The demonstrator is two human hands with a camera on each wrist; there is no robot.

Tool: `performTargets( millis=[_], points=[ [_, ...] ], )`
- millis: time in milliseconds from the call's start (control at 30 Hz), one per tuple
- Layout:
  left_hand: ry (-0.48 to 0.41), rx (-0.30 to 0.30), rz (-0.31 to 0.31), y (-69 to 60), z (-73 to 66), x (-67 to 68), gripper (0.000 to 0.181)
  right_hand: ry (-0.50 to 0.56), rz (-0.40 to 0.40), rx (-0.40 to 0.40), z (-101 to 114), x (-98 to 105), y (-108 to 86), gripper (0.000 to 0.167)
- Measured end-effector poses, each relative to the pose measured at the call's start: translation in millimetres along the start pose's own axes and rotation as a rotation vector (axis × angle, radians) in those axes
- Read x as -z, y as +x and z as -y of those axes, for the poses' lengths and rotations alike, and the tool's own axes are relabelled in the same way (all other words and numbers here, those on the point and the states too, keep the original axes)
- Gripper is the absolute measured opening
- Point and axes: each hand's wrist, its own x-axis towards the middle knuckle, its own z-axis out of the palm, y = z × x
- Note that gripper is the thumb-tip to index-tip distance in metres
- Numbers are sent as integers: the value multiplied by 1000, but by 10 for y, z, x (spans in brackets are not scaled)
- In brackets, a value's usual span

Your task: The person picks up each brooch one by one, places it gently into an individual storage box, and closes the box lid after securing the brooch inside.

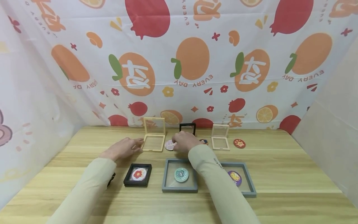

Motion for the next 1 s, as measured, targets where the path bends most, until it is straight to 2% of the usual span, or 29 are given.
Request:
performTargets(
  millis=[167,300,433,533,700,833,1000],
  points=[
    [-21,6,8,0,13,8,43,16,22,29,11,4,18,10],
    [-17,-19,7,1,16,19,35,15,14,38,49,-6,30,17],
    [-38,-38,29,14,24,18,37,13,1,21,101,-26,27,25],
    [-75,-28,54,41,30,11,38,-11,-7,10,124,-62,30,25],
    [-96,10,63,89,40,7,12,-118,-9,16,120,-147,64,26],
    [-120,35,64,119,31,-3,8,-202,-14,-12,116,-169,90,29],
    [-144,58,58,130,21,-8,11,-174,5,-29,121,-144,115,31]
  ],
)
